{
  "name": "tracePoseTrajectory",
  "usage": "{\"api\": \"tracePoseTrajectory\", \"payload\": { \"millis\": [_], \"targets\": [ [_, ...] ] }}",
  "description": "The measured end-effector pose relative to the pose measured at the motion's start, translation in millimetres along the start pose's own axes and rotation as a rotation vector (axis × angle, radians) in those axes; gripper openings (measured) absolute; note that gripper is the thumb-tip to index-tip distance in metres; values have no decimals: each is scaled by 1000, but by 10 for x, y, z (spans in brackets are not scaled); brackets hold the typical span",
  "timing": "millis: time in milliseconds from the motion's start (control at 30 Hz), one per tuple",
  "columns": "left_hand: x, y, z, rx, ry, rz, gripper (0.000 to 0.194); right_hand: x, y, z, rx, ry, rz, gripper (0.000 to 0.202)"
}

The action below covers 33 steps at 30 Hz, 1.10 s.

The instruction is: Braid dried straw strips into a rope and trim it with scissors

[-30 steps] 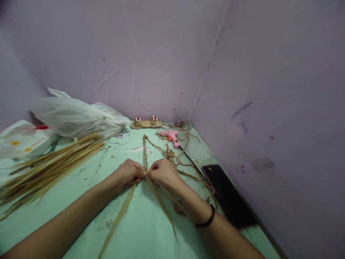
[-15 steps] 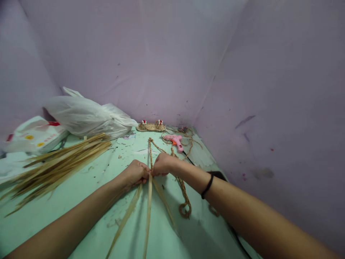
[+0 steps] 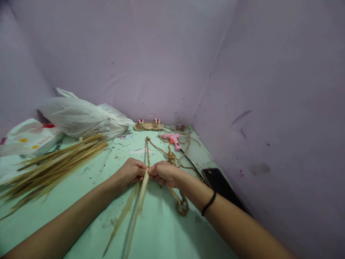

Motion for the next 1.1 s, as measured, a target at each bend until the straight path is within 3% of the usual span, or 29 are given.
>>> {"api": "tracePoseTrajectory", "payload": {
  "millis": [167, 300, 633, 900, 1100],
  "targets": [
    [10, -25, -13, 124, -98, 17, 10, -34, 0, 127, -119, 57, 144, 18],
    [9, -19, -17, 207, -100, 37, 14, -90, -29, 160, -119, -28, 278, 20],
    [4, -74, 61, 100, -89, 139, 7, -96, -89, 155, -88, -24, 336, 30],
    [2, -40, 60, -1, -166, 209, 10, -97, -73, 151, -96, -68, 328, 26],
    [-139, -24, 83, 14, -402, 70, 9, -72, -63, 129, -100, -106, 289, 10]
  ]
}}
Point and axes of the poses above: each hand's wrist, its own y-axis away from the middle knuckle, its own z-axis out of the back of the hand, x = y × z, the point moved 7 cm from there along -y, towards the middle knuckle, and after that the axes turned 15 degrees about x, right-handed, at the moved point
